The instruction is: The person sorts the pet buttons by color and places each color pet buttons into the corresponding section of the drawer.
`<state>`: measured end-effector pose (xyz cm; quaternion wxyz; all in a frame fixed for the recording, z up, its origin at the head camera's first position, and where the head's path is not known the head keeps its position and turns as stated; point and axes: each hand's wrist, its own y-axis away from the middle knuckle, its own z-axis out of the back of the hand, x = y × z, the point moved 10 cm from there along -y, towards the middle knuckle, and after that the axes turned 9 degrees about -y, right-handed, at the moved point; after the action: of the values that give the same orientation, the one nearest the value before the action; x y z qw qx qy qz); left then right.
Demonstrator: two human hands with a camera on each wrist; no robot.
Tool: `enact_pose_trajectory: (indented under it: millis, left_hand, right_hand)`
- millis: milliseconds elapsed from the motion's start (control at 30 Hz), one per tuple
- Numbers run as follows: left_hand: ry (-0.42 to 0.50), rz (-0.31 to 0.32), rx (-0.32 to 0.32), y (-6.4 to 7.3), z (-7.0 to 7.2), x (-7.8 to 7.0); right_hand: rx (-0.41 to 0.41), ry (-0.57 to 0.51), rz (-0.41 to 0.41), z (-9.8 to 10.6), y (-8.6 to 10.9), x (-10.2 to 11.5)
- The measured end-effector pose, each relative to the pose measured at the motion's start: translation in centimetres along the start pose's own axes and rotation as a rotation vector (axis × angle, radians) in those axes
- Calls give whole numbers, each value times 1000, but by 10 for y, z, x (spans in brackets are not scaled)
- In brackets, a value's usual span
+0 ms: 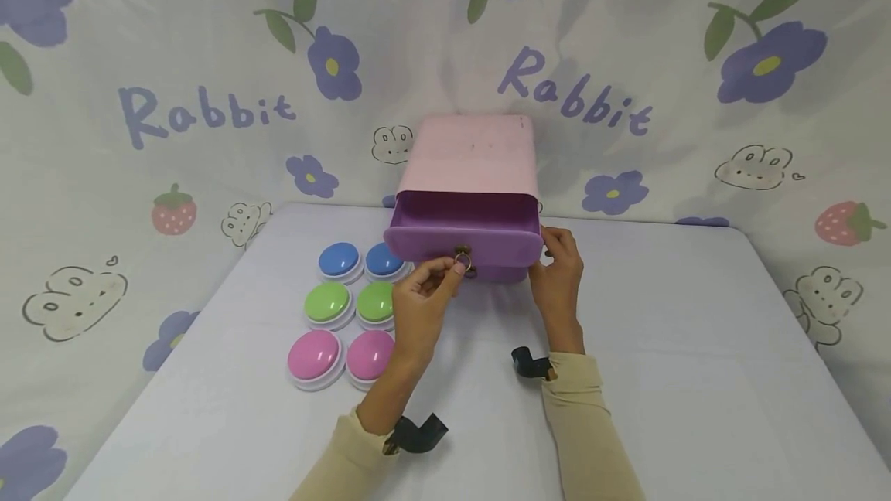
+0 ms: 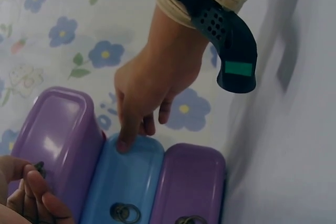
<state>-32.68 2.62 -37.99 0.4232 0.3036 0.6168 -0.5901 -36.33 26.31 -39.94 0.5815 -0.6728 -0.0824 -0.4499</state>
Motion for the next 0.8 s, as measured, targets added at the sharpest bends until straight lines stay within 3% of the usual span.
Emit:
enact_pose_trajectory:
  millis: [333, 800]
  left_hand:
    - [-16, 3, -4, 4, 2, -2]
    - [-21, -9, 13, 9, 1, -5]
  right_hand:
    - [17, 30, -15, -1, 0, -2]
    - [25, -7, 16, -1, 0, 0]
